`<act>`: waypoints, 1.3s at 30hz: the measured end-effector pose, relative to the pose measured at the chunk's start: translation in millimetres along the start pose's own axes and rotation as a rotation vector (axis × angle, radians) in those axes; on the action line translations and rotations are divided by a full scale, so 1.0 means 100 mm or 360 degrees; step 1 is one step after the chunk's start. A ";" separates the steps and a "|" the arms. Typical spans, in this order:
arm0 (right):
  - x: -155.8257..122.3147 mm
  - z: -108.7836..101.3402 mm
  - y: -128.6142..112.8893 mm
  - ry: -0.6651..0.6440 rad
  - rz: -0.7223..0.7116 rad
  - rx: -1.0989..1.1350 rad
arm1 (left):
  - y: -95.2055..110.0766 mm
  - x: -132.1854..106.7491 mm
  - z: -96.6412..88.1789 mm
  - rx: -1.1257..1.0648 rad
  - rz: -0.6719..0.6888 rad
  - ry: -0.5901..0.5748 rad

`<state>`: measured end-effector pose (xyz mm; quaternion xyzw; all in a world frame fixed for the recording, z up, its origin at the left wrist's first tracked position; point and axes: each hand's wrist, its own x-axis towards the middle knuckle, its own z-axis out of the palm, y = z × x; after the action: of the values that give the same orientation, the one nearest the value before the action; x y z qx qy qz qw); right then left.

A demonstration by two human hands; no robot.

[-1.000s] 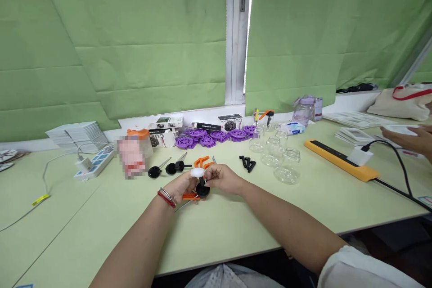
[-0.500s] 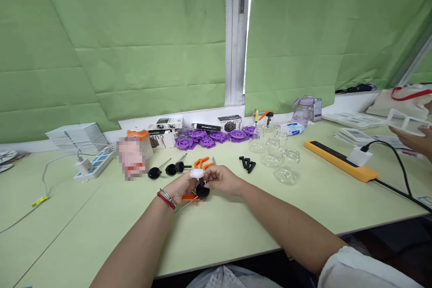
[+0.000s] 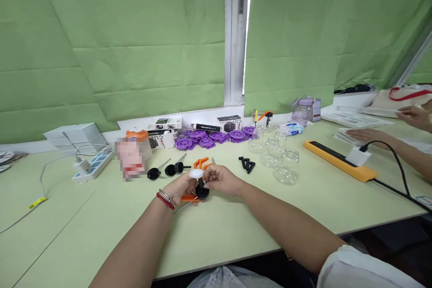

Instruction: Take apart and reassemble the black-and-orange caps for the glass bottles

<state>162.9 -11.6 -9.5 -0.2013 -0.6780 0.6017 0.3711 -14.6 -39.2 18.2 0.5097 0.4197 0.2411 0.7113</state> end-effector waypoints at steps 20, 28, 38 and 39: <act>0.00 0.01 0.01 0.0006 0.0032 -0.0041 | -0.02 0.01 -0.03 -0.0031 0.0013 0.0010; -0.01 0.01 -0.02 0.0041 0.0042 -0.0105 | 0.02 -0.03 0.01 -0.0070 0.0022 -0.0044; 0.00 0.01 -0.02 0.0052 0.0046 -0.0051 | 0.03 -0.04 -0.01 -0.0046 0.0008 -0.0052; 0.00 0.01 -0.02 0.0051 0.0046 -0.0041 | 0.02 -0.04 -0.01 -0.0047 0.0004 -0.0057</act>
<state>162.7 -12.8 -7.4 -0.2253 -0.6767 0.5949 0.3706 -17.9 -40.8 21.8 0.5040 0.4027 0.2391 0.7257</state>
